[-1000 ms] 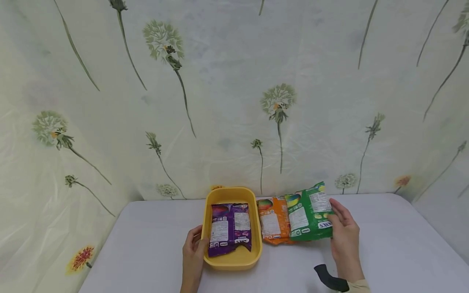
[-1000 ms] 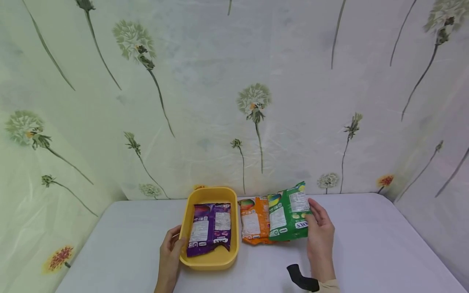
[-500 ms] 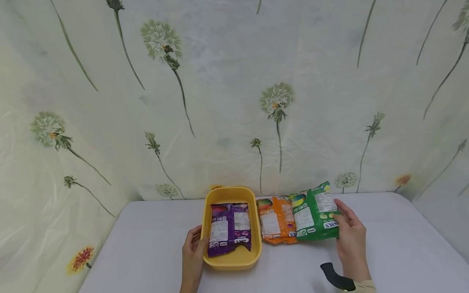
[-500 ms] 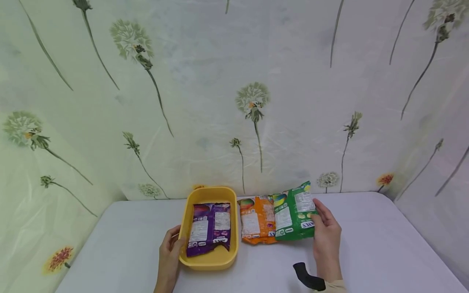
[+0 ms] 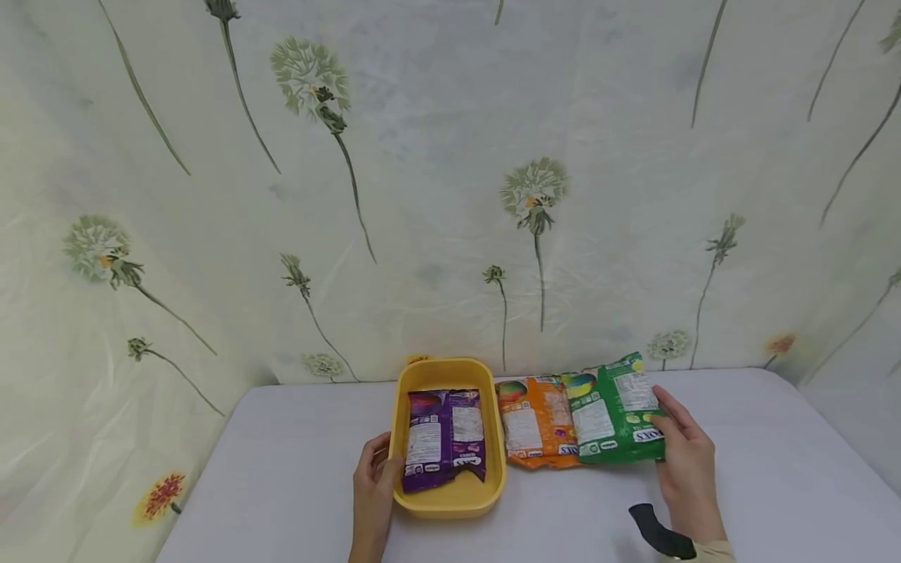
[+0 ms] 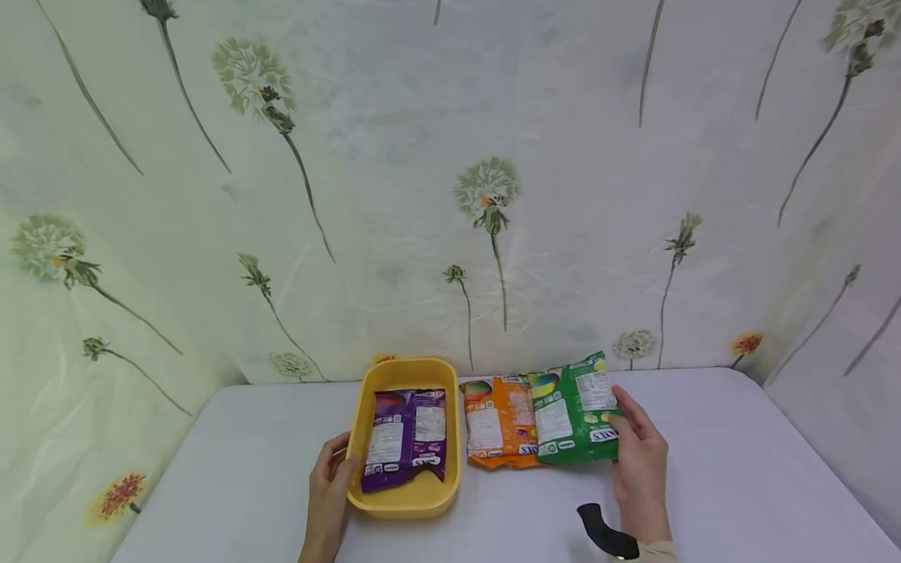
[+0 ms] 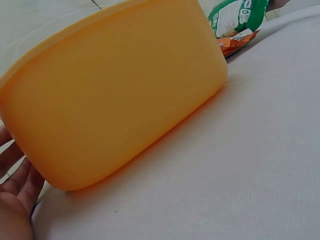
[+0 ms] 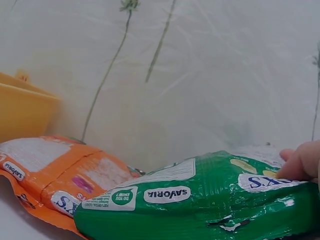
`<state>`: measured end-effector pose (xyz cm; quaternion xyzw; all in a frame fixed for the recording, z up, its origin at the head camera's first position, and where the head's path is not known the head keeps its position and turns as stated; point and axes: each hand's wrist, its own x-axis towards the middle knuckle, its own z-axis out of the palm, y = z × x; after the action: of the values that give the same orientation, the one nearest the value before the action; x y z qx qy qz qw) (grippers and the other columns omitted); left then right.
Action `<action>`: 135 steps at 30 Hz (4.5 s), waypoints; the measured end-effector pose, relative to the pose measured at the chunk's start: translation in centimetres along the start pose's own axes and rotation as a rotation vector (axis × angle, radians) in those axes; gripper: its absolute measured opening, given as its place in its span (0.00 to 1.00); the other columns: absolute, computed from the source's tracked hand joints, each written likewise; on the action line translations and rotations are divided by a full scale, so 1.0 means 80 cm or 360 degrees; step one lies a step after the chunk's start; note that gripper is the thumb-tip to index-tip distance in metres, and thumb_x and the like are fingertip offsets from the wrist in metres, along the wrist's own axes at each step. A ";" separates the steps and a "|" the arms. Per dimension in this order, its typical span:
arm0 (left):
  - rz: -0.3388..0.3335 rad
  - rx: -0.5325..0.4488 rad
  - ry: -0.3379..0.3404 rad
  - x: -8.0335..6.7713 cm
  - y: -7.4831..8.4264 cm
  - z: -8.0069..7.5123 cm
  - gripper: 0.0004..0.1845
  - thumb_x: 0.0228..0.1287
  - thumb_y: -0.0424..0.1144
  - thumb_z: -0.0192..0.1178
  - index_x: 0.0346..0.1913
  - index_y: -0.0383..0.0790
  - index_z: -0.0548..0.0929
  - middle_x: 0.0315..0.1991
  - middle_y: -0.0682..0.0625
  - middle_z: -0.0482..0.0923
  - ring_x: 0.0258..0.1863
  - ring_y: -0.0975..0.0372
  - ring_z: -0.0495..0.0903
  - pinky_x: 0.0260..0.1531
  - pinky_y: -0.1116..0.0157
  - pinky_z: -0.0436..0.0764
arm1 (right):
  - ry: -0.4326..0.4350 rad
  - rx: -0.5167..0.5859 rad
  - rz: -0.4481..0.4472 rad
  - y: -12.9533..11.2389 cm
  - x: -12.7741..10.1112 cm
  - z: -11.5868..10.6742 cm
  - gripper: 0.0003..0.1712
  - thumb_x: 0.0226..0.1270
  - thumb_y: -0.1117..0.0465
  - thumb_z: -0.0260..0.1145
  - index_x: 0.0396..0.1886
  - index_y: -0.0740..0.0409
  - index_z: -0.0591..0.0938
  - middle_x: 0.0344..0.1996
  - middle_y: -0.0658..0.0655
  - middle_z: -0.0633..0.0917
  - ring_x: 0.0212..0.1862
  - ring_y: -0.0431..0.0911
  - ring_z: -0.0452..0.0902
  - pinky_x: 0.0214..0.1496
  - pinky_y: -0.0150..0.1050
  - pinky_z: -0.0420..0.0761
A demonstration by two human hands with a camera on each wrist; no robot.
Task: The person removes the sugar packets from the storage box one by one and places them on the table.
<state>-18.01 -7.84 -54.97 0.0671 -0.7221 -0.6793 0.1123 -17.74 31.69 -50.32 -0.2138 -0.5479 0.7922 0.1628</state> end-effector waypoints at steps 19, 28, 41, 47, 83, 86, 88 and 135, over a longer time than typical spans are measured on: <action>0.0018 -0.0023 -0.0006 -0.002 0.003 -0.002 0.19 0.64 0.34 0.56 0.58 0.41 0.74 0.56 0.44 0.76 0.55 0.57 0.76 0.48 0.79 0.75 | 0.0204 0.0059 0.0210 0.018 0.021 -0.019 0.26 0.70 0.57 0.56 0.67 0.42 0.68 0.73 0.42 0.58 0.73 0.39 0.52 0.72 0.34 0.61; 0.0057 -0.0044 -0.0017 -0.003 0.004 -0.003 0.19 0.64 0.34 0.56 0.59 0.41 0.74 0.57 0.44 0.76 0.56 0.57 0.75 0.48 0.80 0.74 | 0.0247 0.0217 0.0206 0.024 0.027 -0.032 0.28 0.64 0.56 0.63 0.65 0.46 0.72 0.69 0.49 0.63 0.69 0.39 0.57 0.51 0.22 0.76; 0.0092 -0.0092 -0.0036 0.000 0.001 -0.003 0.18 0.63 0.31 0.56 0.57 0.39 0.75 0.56 0.43 0.76 0.55 0.56 0.76 0.50 0.79 0.74 | 0.0432 -0.0564 -0.0026 0.031 0.026 -0.033 0.22 0.69 0.55 0.55 0.62 0.46 0.75 0.65 0.50 0.73 0.58 0.34 0.69 0.36 0.14 0.70; 0.0094 -0.0091 -0.0033 0.001 0.001 -0.004 0.18 0.63 0.31 0.57 0.56 0.40 0.75 0.56 0.44 0.76 0.55 0.57 0.75 0.51 0.79 0.74 | 0.0500 -0.1072 -0.0244 0.035 0.021 -0.030 0.23 0.71 0.53 0.49 0.63 0.49 0.75 0.62 0.57 0.76 0.60 0.42 0.71 0.42 0.20 0.67; 0.0053 -0.0084 -0.0029 0.001 0.005 -0.003 0.19 0.62 0.31 0.57 0.56 0.39 0.75 0.56 0.43 0.76 0.55 0.56 0.76 0.48 0.79 0.74 | 0.0094 -0.0395 -0.0262 0.005 -0.008 0.008 0.25 0.70 0.64 0.52 0.65 0.44 0.70 0.64 0.44 0.72 0.61 0.33 0.69 0.46 0.15 0.70; 0.0054 -0.0085 -0.0031 0.001 0.005 -0.003 0.19 0.62 0.31 0.56 0.56 0.39 0.75 0.56 0.43 0.76 0.55 0.56 0.75 0.49 0.79 0.74 | 0.0037 -0.0536 -0.0267 0.010 -0.008 0.015 0.25 0.71 0.60 0.51 0.66 0.41 0.68 0.65 0.43 0.71 0.64 0.34 0.66 0.47 0.15 0.69; 0.0051 -0.0083 -0.0036 0.000 0.005 -0.004 0.19 0.62 0.31 0.56 0.56 0.39 0.75 0.56 0.44 0.76 0.55 0.56 0.75 0.49 0.80 0.74 | 0.0004 -0.0553 -0.0297 0.015 -0.008 0.018 0.25 0.71 0.60 0.52 0.66 0.43 0.68 0.65 0.44 0.72 0.63 0.35 0.66 0.47 0.15 0.69; 0.0066 -0.0091 -0.0058 0.001 0.003 -0.006 0.20 0.62 0.32 0.57 0.58 0.41 0.74 0.56 0.43 0.76 0.55 0.56 0.77 0.49 0.80 0.74 | -0.0784 -0.0312 -0.0107 0.009 -0.073 0.118 0.29 0.71 0.52 0.54 0.69 0.47 0.59 0.67 0.55 0.66 0.61 0.39 0.72 0.55 0.32 0.78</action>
<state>-17.94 -8.27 -54.67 0.0364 -0.7054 -0.6984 0.1152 -17.65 21.07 -47.17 -0.0111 -0.6520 0.7576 0.0293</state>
